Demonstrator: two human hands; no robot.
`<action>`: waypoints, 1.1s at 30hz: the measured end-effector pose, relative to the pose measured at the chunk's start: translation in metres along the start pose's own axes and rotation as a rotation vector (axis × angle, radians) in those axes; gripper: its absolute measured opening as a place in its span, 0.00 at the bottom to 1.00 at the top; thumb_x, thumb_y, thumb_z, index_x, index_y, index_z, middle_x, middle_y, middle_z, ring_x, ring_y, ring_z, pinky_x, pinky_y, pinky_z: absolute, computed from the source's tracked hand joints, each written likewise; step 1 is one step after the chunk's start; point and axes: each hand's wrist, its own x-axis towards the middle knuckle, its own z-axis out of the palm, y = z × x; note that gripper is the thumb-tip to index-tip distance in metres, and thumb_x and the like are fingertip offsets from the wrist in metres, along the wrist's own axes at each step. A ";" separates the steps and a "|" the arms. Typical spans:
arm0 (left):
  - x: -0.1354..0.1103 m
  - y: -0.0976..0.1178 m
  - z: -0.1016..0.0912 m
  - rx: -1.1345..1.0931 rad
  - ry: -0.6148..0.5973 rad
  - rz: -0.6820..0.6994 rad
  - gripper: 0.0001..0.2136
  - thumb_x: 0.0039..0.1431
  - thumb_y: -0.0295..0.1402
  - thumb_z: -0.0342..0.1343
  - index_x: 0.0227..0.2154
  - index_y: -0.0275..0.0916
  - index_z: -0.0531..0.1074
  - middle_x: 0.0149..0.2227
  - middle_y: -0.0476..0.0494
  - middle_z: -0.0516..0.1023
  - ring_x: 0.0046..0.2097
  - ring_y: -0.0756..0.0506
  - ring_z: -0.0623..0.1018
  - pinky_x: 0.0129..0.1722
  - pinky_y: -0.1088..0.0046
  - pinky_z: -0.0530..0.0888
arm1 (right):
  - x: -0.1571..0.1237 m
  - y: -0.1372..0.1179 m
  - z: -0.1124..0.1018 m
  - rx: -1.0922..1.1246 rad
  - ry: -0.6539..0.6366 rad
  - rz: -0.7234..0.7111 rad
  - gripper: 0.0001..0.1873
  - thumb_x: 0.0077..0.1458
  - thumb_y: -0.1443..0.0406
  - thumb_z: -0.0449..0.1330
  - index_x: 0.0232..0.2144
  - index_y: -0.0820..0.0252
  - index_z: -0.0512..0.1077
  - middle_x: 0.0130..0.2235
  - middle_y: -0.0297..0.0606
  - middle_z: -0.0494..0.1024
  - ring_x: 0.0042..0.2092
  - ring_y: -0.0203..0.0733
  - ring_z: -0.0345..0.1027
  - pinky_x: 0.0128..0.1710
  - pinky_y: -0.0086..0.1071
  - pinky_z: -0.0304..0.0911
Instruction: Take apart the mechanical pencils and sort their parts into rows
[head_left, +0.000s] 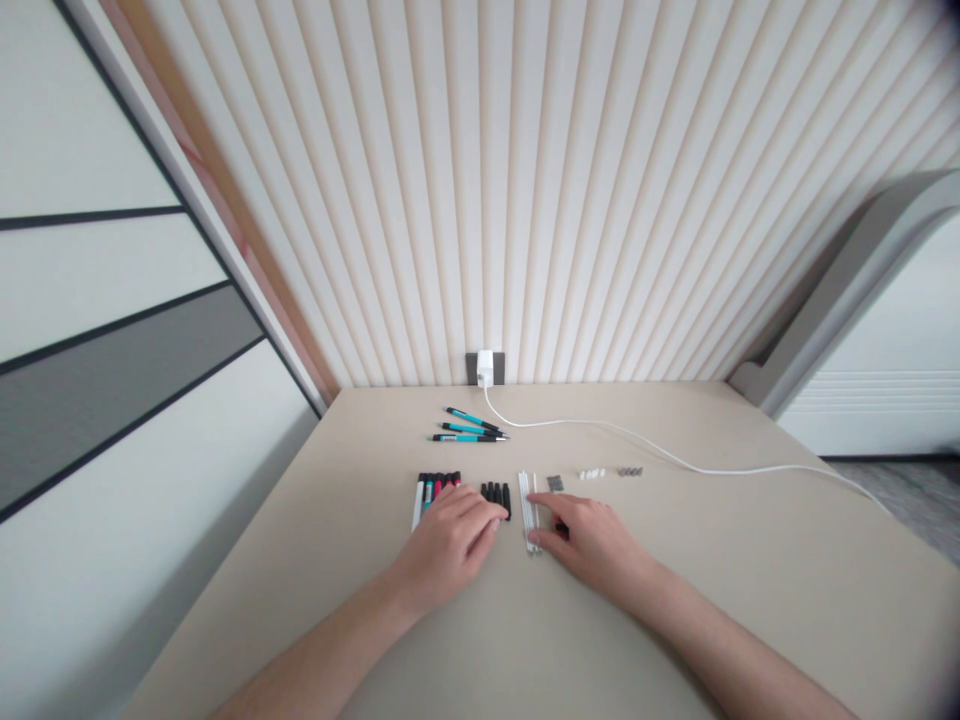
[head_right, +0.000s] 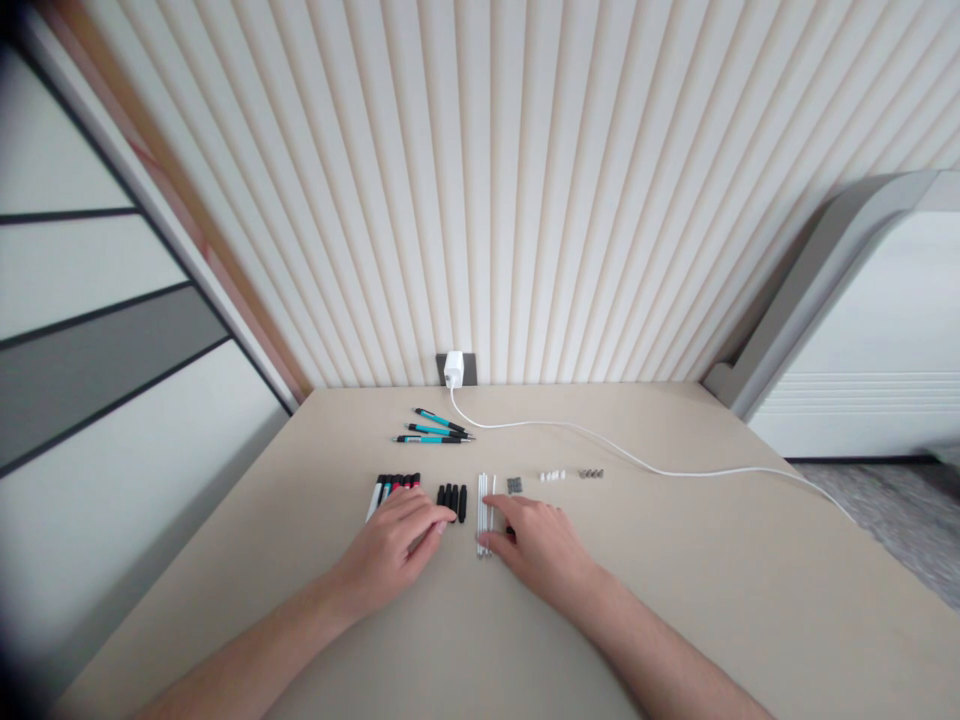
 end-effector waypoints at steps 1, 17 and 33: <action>0.000 0.000 0.000 0.000 -0.001 -0.001 0.08 0.64 0.25 0.48 0.39 0.40 0.71 0.35 0.47 0.77 0.40 0.46 0.74 0.48 0.64 0.66 | 0.000 0.001 0.001 0.003 0.004 -0.005 0.21 0.56 0.57 0.60 0.53 0.48 0.70 0.37 0.35 0.80 0.35 0.42 0.72 0.35 0.30 0.58; 0.001 0.001 -0.001 -0.005 0.001 -0.005 0.09 0.65 0.27 0.48 0.44 0.41 0.70 0.36 0.47 0.76 0.41 0.46 0.74 0.49 0.63 0.67 | 0.003 -0.002 0.002 0.846 0.170 -0.148 0.19 0.65 0.61 0.48 0.57 0.53 0.60 0.39 0.37 0.74 0.41 0.39 0.68 0.45 0.36 0.63; 0.000 0.014 0.006 -0.091 0.085 0.074 0.05 0.59 0.28 0.57 0.37 0.41 0.67 0.35 0.47 0.77 0.38 0.47 0.76 0.42 0.70 0.70 | -0.001 -0.025 0.021 1.023 0.094 -0.178 0.12 0.64 0.53 0.51 0.39 0.55 0.61 0.39 0.38 0.76 0.39 0.37 0.69 0.42 0.34 0.65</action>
